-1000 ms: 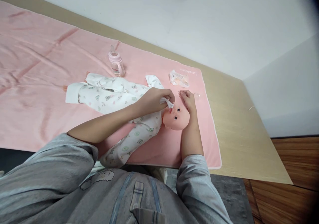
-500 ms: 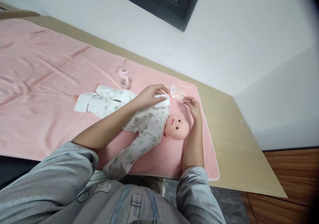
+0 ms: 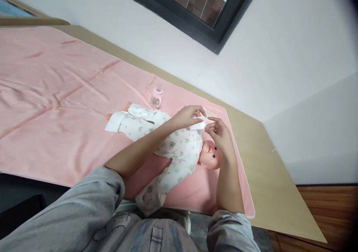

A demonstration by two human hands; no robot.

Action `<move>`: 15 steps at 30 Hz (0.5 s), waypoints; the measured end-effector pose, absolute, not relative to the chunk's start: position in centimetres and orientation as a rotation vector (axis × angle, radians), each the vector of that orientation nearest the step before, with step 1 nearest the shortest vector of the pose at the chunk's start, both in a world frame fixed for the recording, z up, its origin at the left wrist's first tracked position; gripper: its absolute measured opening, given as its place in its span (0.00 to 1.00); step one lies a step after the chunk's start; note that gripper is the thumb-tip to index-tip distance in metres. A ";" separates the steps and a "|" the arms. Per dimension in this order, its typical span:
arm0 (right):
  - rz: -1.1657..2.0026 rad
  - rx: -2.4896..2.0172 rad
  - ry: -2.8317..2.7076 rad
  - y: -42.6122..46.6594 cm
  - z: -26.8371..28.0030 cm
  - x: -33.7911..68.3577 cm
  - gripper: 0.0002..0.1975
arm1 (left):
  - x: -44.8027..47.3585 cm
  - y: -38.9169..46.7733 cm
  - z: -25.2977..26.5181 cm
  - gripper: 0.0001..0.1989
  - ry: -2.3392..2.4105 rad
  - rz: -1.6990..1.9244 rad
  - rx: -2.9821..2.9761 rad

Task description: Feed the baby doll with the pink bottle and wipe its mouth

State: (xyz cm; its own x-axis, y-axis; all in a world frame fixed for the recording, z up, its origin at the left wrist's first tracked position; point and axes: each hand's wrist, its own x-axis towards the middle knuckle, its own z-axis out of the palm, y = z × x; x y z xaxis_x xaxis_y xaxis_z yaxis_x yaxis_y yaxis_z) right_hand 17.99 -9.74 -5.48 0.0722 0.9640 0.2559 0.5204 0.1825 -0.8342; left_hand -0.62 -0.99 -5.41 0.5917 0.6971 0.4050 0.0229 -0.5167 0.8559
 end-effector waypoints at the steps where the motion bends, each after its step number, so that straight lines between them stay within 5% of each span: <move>1: 0.633 -1.465 -1.551 -9.6 -5.6 18.0 0.20 | -0.7 -0.9 -5.4 0.09 0.587 0.967 1.936; 11: 0.577 -1.541 -1.627 -8.6 -4.8 17.3 0.16 | -1.9 0.4 -5.2 0.01 0.748 0.997 2.009; 15: 0.448 -1.530 -1.834 -7.8 -4.0 17.0 0.23 | -2.6 1.0 -5.1 0.02 0.745 1.042 2.043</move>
